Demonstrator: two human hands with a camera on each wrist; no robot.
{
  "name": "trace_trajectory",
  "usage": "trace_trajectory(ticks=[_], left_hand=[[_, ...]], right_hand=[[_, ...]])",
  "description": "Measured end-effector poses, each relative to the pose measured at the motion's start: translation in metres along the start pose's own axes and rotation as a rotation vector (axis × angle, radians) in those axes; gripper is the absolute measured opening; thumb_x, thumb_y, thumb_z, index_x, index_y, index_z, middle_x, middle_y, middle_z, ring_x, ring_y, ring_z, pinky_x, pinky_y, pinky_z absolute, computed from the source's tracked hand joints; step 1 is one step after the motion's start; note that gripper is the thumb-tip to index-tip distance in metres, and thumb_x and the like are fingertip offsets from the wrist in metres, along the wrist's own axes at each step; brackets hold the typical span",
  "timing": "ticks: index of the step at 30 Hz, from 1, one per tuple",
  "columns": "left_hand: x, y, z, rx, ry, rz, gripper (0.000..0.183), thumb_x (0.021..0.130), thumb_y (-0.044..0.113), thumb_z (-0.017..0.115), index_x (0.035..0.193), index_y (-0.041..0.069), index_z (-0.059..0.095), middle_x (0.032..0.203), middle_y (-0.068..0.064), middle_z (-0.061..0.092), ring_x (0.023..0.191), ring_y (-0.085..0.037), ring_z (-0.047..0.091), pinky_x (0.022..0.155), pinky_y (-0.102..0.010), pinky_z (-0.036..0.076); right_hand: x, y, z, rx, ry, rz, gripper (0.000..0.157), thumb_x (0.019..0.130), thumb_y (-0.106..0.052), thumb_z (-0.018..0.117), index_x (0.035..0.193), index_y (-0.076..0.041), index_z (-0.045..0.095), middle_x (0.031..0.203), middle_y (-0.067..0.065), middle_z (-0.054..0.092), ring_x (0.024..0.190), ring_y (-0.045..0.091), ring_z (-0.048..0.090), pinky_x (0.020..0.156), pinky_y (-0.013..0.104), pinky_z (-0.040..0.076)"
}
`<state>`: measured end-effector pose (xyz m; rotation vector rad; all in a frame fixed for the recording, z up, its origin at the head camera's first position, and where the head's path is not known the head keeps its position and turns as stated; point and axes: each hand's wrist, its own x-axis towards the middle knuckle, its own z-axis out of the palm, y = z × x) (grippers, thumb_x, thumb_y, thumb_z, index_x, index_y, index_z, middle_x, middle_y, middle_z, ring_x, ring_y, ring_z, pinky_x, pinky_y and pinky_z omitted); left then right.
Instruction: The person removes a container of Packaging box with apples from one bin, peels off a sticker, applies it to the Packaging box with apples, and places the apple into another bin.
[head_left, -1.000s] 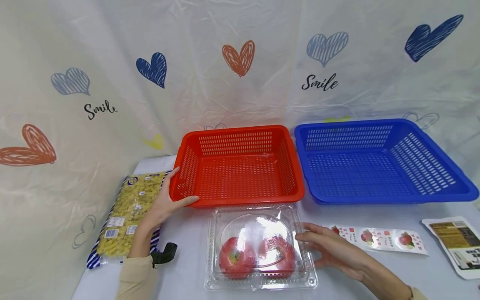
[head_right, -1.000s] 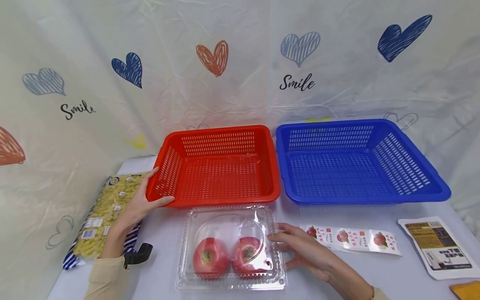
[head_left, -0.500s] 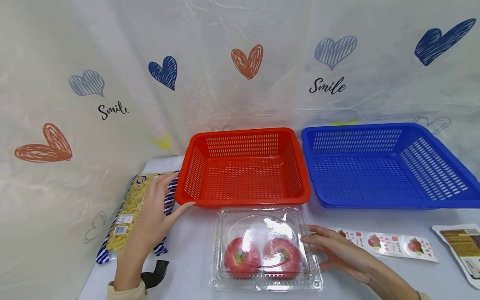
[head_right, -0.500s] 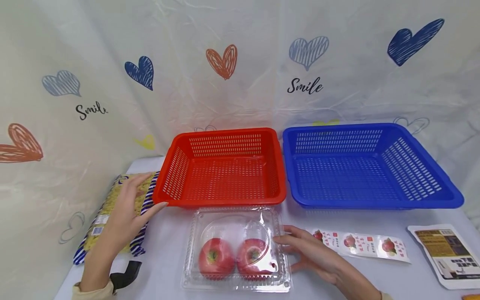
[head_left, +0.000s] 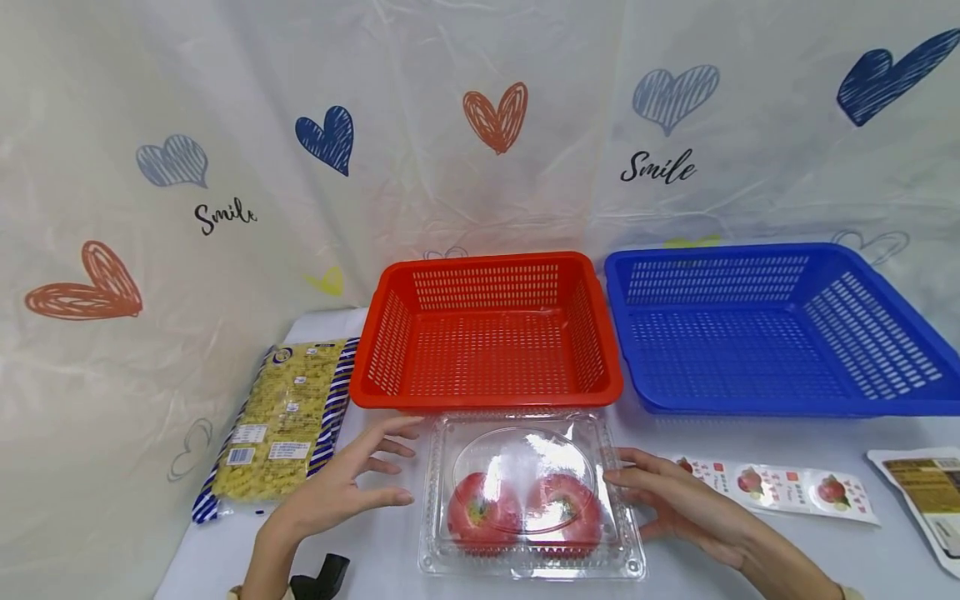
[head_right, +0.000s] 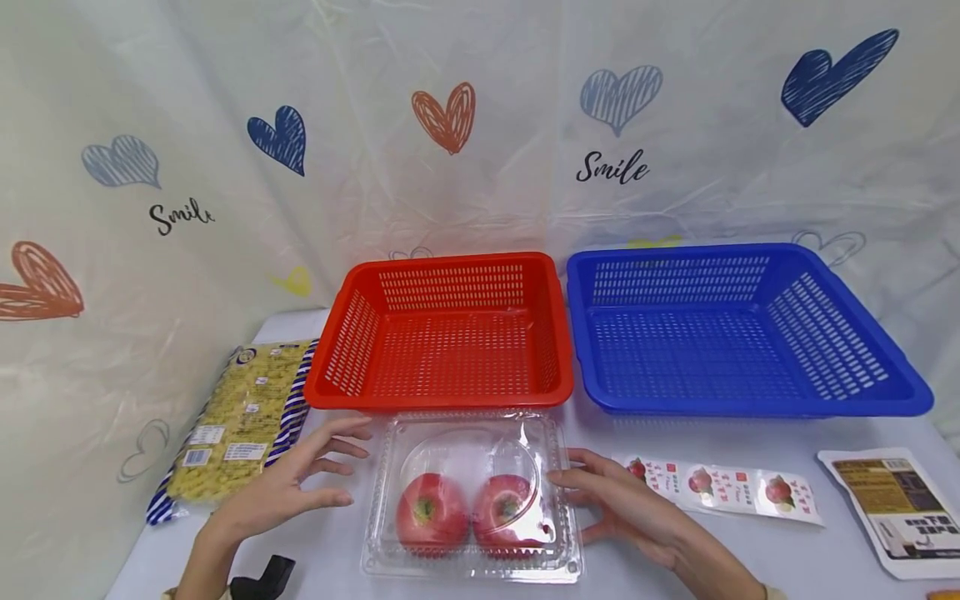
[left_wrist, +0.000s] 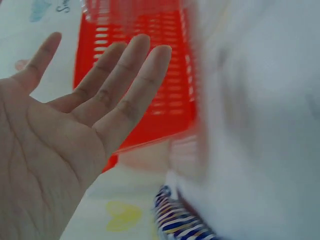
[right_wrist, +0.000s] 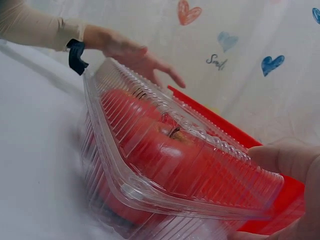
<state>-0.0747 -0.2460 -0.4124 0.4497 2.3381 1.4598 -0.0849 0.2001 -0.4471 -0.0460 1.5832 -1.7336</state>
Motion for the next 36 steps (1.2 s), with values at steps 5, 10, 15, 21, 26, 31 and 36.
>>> trace_trajectory(ticks=[5,10,15,21,26,31,36], left_hand=[[0.007,-0.011,0.01,-0.091,-0.06,-0.001,0.082,0.093,0.019,0.081,0.159,0.037,0.036,0.16,-0.001,0.041,0.138,-0.033,0.05,0.105,-0.051,0.052],[0.015,-0.017,0.02,-0.119,-0.076,0.01,0.092,0.091,0.022,0.083,0.163,0.036,0.027,0.163,-0.01,0.034,0.141,-0.038,0.046,0.104,-0.043,0.053],[0.021,-0.019,0.027,-0.139,-0.081,0.03,0.102,0.09,0.027,0.085,0.166,0.035,0.017,0.166,-0.013,0.025,0.145,-0.042,0.039,0.105,-0.043,0.051],[0.023,-0.019,0.031,-0.208,-0.098,0.038,0.108,0.088,0.031,0.086,0.166,0.037,0.012,0.167,-0.017,0.018,0.148,-0.054,0.026,0.109,-0.061,0.046],[0.024,-0.021,0.033,-0.27,-0.123,0.052,0.109,0.089,0.028,0.086,0.167,0.034,0.011,0.167,-0.019,0.017,0.15,-0.056,0.022,0.109,-0.07,0.041],[0.024,-0.022,0.034,-0.303,-0.13,0.034,0.11,0.089,0.027,0.086,0.167,0.03,0.009,0.167,-0.019,0.017,0.151,-0.054,0.024,0.11,-0.07,0.04],[0.022,-0.023,0.034,-0.299,-0.128,0.006,0.11,0.088,0.029,0.086,0.167,0.032,0.009,0.168,-0.019,0.017,0.151,-0.053,0.024,0.11,-0.068,0.041]], right_hand=[[-0.001,0.0,-0.001,0.007,-0.02,-0.013,0.08,0.111,-0.026,0.05,0.161,0.009,-0.001,0.147,0.016,0.046,0.128,0.028,0.051,0.091,0.049,0.056],[-0.003,-0.004,-0.001,-0.02,-0.004,-0.01,0.08,0.11,-0.028,0.05,0.161,0.008,0.0,0.154,0.026,0.038,0.134,0.034,0.047,0.094,0.05,0.055],[-0.002,-0.009,-0.006,-0.021,-0.045,-0.058,0.069,0.112,-0.026,0.048,0.162,0.006,0.013,0.143,0.012,0.052,0.126,0.027,0.055,0.096,0.049,0.055],[-0.008,-0.019,-0.029,-0.137,-0.101,-0.199,0.051,0.114,-0.018,0.041,0.158,0.006,0.032,0.146,0.01,0.057,0.123,0.021,0.064,0.099,0.045,0.057],[-0.018,-0.029,-0.061,-0.367,-0.048,-0.234,0.048,0.112,-0.014,0.046,0.152,0.012,0.039,0.141,0.025,0.059,0.115,0.021,0.07,0.092,0.036,0.059],[-0.026,-0.03,-0.098,-0.608,-0.029,-0.302,0.041,0.108,-0.005,0.054,0.142,0.016,0.048,0.129,0.017,0.068,0.104,0.014,0.071,0.08,0.032,0.06],[-0.036,-0.021,-0.126,-0.811,0.044,-0.378,0.032,0.101,0.001,0.064,0.128,0.018,0.059,0.12,0.004,0.072,0.099,0.001,0.067,0.075,0.027,0.06]])
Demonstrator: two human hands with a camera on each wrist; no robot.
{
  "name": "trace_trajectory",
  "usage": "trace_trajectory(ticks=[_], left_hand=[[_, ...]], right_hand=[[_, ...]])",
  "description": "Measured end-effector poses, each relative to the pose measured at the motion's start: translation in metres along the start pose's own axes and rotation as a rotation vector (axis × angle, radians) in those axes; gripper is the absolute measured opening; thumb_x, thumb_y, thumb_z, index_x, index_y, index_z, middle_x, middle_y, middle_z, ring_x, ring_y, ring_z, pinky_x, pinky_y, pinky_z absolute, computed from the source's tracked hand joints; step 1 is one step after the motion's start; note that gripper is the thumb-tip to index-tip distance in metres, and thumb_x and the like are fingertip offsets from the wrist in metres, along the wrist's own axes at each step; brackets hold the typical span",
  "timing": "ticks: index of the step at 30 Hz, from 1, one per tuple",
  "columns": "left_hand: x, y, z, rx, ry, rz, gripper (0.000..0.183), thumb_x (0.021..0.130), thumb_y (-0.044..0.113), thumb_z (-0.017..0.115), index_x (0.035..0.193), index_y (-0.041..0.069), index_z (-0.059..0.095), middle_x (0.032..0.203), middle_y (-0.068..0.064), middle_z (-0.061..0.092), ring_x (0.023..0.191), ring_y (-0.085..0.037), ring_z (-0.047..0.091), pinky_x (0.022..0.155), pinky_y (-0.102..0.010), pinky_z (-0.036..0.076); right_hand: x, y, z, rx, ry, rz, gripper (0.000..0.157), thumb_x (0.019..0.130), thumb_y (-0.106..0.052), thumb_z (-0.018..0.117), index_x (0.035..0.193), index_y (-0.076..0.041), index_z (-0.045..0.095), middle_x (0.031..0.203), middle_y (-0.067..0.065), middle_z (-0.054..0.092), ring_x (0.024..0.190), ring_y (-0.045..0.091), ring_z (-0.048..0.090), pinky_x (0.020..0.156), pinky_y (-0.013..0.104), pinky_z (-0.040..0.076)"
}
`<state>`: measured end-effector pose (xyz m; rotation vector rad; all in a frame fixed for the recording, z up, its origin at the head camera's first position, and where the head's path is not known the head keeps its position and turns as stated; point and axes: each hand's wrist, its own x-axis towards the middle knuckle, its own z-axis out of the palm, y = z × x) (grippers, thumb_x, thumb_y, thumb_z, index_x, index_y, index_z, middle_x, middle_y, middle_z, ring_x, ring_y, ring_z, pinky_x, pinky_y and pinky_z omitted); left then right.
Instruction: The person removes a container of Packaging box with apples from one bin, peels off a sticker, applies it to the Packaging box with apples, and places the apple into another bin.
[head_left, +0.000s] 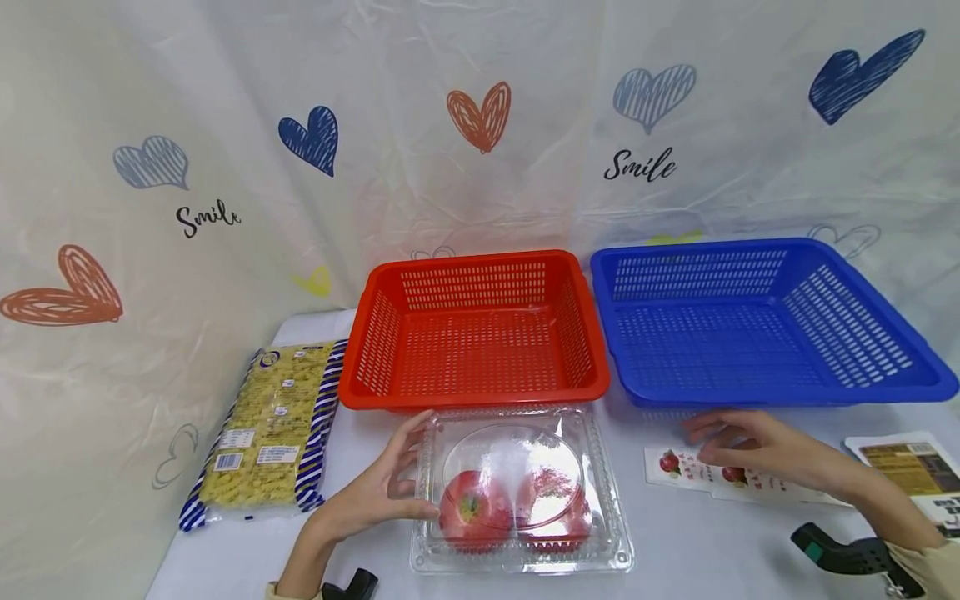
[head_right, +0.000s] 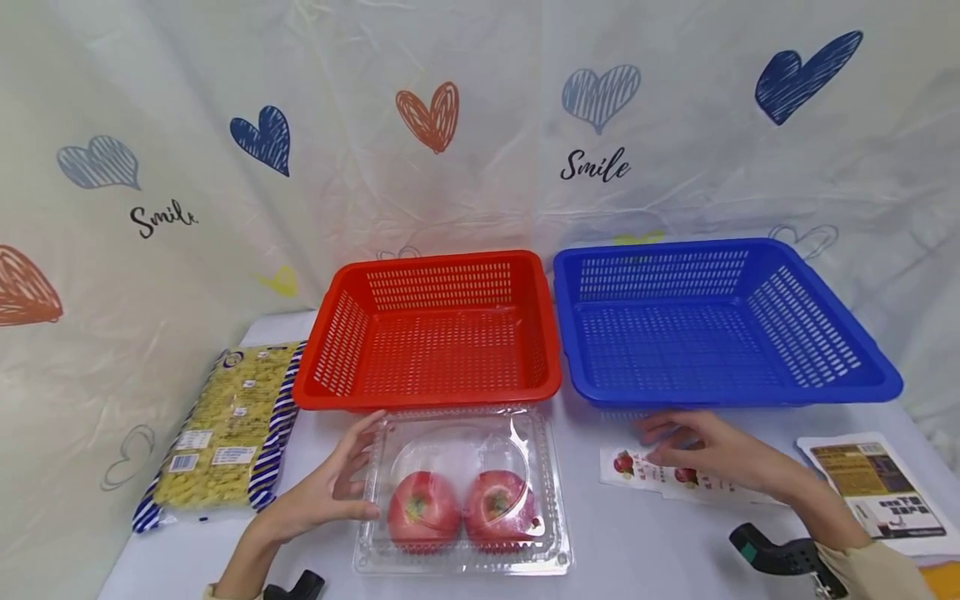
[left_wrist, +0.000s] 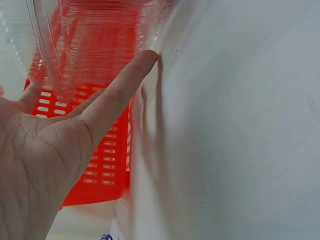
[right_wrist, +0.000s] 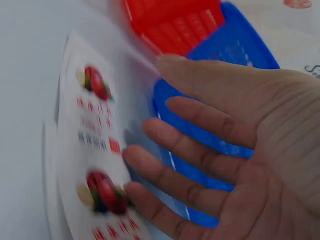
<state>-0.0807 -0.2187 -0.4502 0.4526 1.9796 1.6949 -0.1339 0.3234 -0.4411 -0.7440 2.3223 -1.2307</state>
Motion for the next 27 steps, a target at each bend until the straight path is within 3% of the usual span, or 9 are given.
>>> trace_trajectory(ticks=[5,8,15,22,27], left_hand=[[-0.001,0.0,-0.001,0.013,0.006,-0.009,0.11,0.088,0.029,0.087,0.167,0.034,0.01,0.167,-0.02,0.017,0.15,-0.055,0.025,0.108,-0.069,0.042],[-0.001,0.0,0.0,0.015,-0.002,-0.003,0.11,0.089,0.028,0.086,0.167,0.033,0.009,0.167,-0.021,0.017,0.149,-0.055,0.026,0.108,-0.068,0.043],[-0.001,0.0,0.001,0.012,-0.004,-0.016,0.111,0.089,0.029,0.085,0.168,0.028,0.007,0.166,-0.021,0.018,0.148,-0.053,0.028,0.109,-0.067,0.043],[-0.001,0.002,0.001,0.013,0.001,-0.018,0.113,0.088,0.029,0.086,0.168,0.023,0.005,0.165,-0.023,0.019,0.148,-0.053,0.03,0.108,-0.065,0.045],[0.0,0.002,0.0,0.006,0.004,-0.029,0.114,0.088,0.031,0.086,0.168,0.023,0.006,0.165,-0.023,0.019,0.147,-0.053,0.031,0.108,-0.065,0.046]], right_hand=[[-0.01,0.009,-0.009,-0.222,0.068,0.078,0.031,0.092,-0.004,0.078,0.117,0.012,0.068,0.11,0.018,0.072,0.092,-0.005,0.062,0.07,0.024,0.057],[-0.017,0.01,-0.013,-0.295,0.067,0.13,0.032,0.089,-0.008,0.083,0.113,0.009,0.071,0.106,0.015,0.073,0.089,-0.007,0.06,0.07,0.024,0.056],[-0.026,0.012,-0.011,-0.299,0.033,0.091,0.025,0.086,-0.008,0.085,0.105,-0.002,0.071,0.096,-0.011,0.067,0.084,-0.006,0.056,0.068,0.024,0.053],[-0.026,0.006,-0.013,-0.307,-0.013,0.214,0.037,0.081,-0.005,0.088,0.112,0.002,0.069,0.101,-0.001,0.067,0.083,-0.005,0.054,0.07,0.024,0.054],[-0.025,0.002,-0.011,-0.332,-0.015,0.263,0.042,0.079,-0.005,0.09,0.114,0.001,0.069,0.1,-0.001,0.065,0.084,-0.002,0.054,0.07,0.027,0.055]])
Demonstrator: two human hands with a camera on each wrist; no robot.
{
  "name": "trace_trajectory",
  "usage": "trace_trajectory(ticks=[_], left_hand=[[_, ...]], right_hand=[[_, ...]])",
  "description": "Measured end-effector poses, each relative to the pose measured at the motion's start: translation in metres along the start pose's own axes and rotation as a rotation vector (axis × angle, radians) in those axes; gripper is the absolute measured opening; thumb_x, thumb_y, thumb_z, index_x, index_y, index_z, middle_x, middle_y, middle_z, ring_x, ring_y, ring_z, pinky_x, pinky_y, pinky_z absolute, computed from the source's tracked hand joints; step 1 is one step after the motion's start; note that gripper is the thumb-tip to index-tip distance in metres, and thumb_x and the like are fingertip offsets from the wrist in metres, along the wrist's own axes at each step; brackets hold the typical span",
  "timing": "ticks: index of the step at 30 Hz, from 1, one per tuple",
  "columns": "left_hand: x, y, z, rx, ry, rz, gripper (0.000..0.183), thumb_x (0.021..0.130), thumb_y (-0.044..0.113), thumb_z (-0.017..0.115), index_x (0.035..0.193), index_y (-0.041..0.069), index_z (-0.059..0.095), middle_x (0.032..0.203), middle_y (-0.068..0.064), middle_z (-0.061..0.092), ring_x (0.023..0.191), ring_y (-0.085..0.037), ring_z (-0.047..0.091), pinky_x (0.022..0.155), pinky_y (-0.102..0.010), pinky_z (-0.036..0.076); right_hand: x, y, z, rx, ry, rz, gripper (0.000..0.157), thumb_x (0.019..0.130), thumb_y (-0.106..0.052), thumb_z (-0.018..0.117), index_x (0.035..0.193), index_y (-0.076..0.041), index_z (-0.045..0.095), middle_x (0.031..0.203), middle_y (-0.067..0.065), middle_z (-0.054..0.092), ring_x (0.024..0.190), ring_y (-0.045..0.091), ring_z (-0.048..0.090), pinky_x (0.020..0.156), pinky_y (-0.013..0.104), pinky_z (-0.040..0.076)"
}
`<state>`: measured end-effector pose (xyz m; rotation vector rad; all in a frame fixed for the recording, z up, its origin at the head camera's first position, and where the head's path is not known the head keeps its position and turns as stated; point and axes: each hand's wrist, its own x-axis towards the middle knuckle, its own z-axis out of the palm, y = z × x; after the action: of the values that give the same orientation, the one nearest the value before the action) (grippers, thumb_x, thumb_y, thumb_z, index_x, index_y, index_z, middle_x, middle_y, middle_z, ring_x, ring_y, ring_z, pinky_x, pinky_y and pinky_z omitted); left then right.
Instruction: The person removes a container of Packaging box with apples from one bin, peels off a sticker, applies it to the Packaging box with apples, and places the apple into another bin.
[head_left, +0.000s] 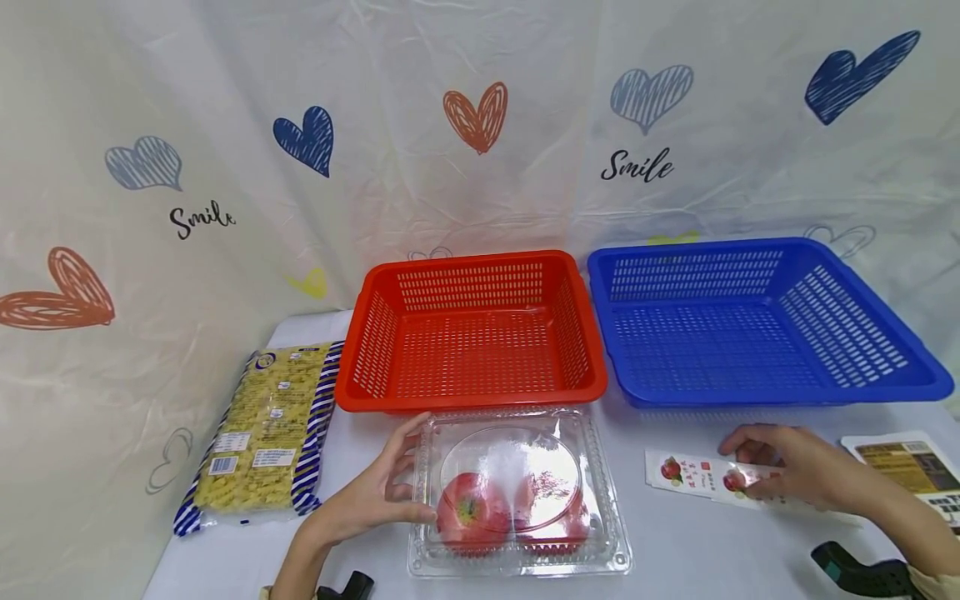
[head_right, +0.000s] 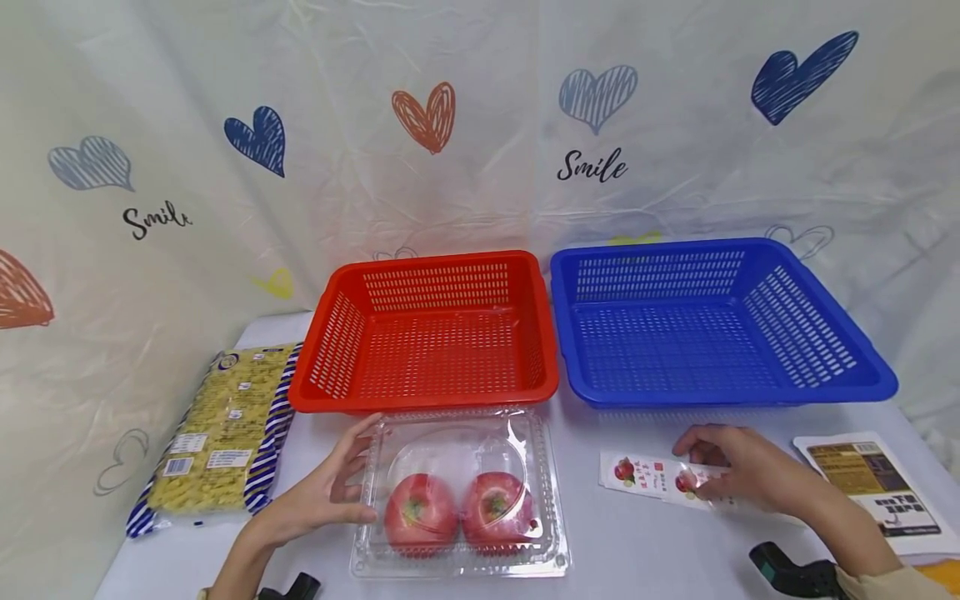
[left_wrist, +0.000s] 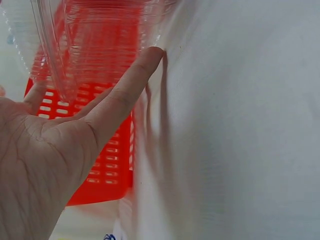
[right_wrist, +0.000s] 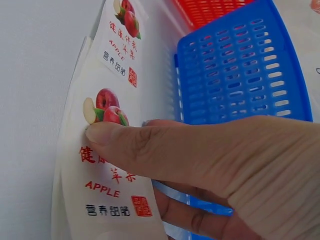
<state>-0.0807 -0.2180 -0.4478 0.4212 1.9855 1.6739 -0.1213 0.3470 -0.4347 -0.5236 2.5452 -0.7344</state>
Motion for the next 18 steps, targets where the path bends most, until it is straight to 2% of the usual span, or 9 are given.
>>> trace_trajectory(ticks=[6,9,14,18], left_hand=[[0.001,0.0,0.0,-0.013,0.009,-0.02,0.112,0.088,0.031,0.087,0.168,0.026,0.008,0.165,-0.023,0.019,0.147,-0.053,0.03,0.107,-0.066,0.046],[0.001,0.0,0.0,-0.011,0.018,-0.03,0.11,0.088,0.034,0.086,0.167,0.028,0.01,0.165,-0.022,0.02,0.148,-0.053,0.029,0.106,-0.066,0.046],[0.002,-0.001,0.0,-0.001,0.028,-0.036,0.108,0.088,0.034,0.085,0.167,0.031,0.012,0.165,-0.022,0.021,0.147,-0.053,0.03,0.105,-0.065,0.048],[0.003,-0.001,-0.001,0.005,0.031,-0.045,0.108,0.088,0.033,0.085,0.167,0.031,0.012,0.165,-0.022,0.022,0.148,-0.052,0.03,0.106,-0.066,0.047]], right_hand=[[0.004,-0.006,0.001,-0.056,0.011,0.114,0.037,0.074,-0.008,0.093,0.101,-0.005,0.068,0.097,-0.002,0.067,0.087,0.015,0.062,0.073,0.036,0.057],[0.007,-0.008,0.001,-0.088,0.01,0.155,0.036,0.073,-0.01,0.095,0.095,-0.008,0.066,0.091,-0.003,0.066,0.083,0.017,0.061,0.072,0.039,0.056],[0.01,-0.009,0.0,-0.093,0.015,0.187,0.039,0.069,-0.012,0.097,0.09,-0.009,0.065,0.083,-0.003,0.063,0.079,0.017,0.055,0.069,0.034,0.05],[0.012,-0.009,-0.001,-0.058,-0.01,0.219,0.035,0.07,-0.011,0.096,0.088,-0.008,0.066,0.08,-0.003,0.059,0.078,0.017,0.051,0.065,0.03,0.045]])
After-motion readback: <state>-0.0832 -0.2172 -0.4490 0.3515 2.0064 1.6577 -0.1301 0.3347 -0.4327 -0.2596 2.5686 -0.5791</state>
